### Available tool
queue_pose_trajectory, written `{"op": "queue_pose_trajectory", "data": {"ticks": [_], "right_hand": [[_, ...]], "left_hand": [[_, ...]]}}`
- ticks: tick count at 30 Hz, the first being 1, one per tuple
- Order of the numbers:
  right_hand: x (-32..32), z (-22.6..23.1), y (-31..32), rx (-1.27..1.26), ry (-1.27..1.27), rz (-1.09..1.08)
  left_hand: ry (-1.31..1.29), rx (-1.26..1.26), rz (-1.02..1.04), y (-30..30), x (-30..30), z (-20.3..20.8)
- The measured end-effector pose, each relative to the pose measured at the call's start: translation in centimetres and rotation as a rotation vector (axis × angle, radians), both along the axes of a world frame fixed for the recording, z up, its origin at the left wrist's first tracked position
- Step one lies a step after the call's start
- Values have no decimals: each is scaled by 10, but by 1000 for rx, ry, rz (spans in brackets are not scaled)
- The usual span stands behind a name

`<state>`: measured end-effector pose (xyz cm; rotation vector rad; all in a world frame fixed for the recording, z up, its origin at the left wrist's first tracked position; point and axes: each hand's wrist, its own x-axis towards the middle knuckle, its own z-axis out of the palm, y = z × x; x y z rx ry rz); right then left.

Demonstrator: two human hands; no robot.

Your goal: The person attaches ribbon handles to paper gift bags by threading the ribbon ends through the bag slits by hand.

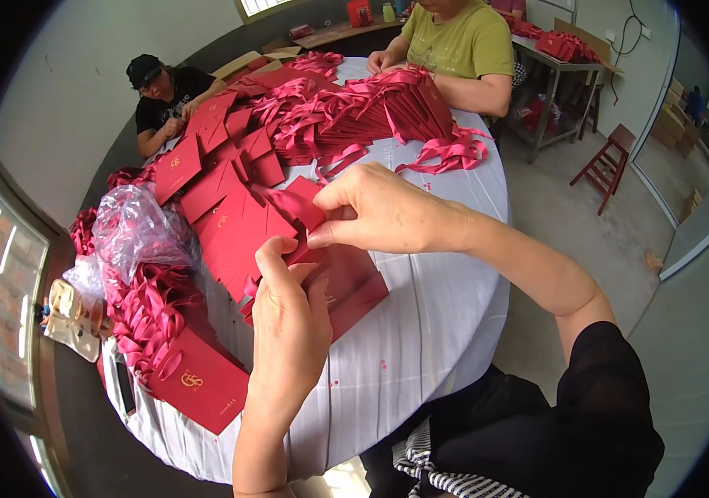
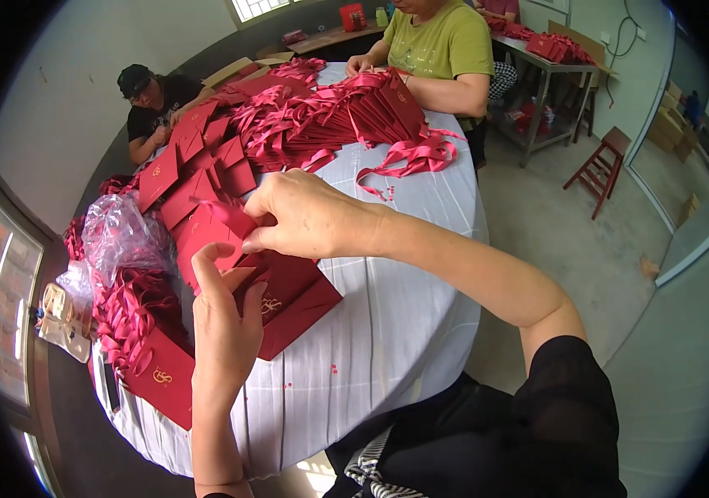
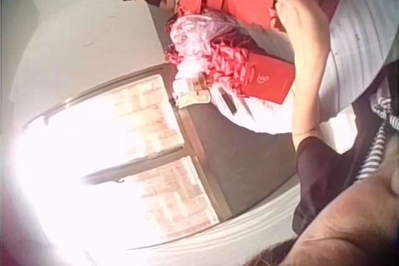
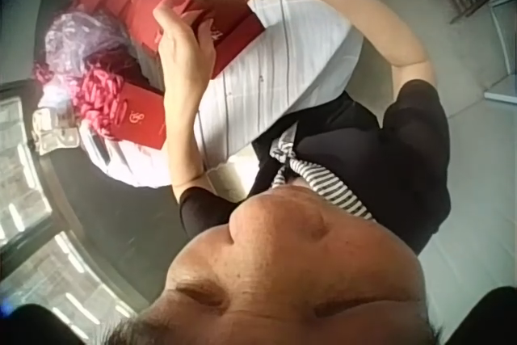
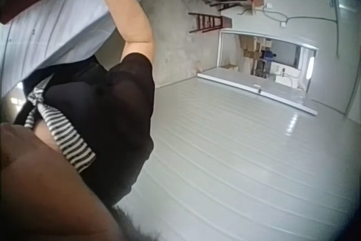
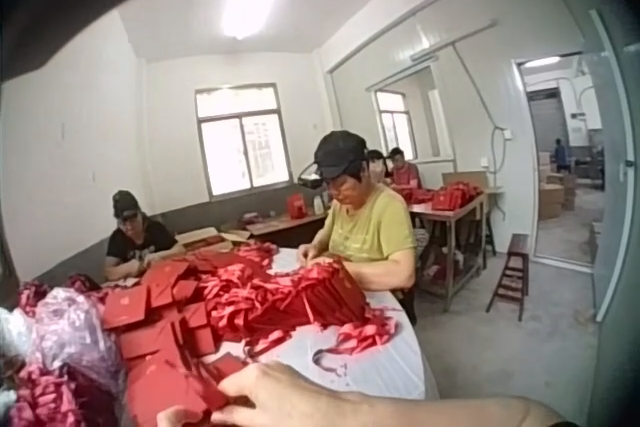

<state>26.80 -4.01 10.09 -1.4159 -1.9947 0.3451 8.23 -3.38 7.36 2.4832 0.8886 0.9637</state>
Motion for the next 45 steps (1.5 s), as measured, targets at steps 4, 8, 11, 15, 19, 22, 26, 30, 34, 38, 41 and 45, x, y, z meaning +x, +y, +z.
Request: {"op": "queue_pose_trajectory", "data": {"ticks": [4, 8, 11, 15, 19, 22, 26, 30, 34, 38, 41, 45], "right_hand": [[2, -20, 16, 214, 29, 128], [-18, -27, 10, -28, 340, 106], [-21, -48, 10, 30, 429, -2], [-28, -63, 19, 29, 599, 38], [-33, -71, 23, 104, 642, 77], [-33, -71, 19, 103, 745, 78], [-23, -82, 20, 79, 719, 43], [-26, -84, 20, 76, 753, 67], [-24, -87, 22, 56, 732, 61], [-24, -88, 20, 38, 718, 86], [-26, -89, 18, 47, 736, 96], [-25, -90, 18, 52, 713, 97]], "left_hand": [[-18, 85, 3, 0, -3, 1], [-72, -134, -124, 12, -17, 9], [-142, -71, -128, 30, -36, 27], [-165, 14, 233, 41, -66, 16], [-45, -127, 308, 42, -70, -8], [156, -412, 329, 51, -71, -13], [-333, -726, -38, 60, -70, -26], [-512, -1063, -221, 67, -61, -27], [-609, -1207, -436, 69, -57, -23], [-610, -1284, -520, 75, -56, -25], [-556, -1272, -495, 77, -59, -28], [-560, -1273, -486, 75, -59, -31]]}}
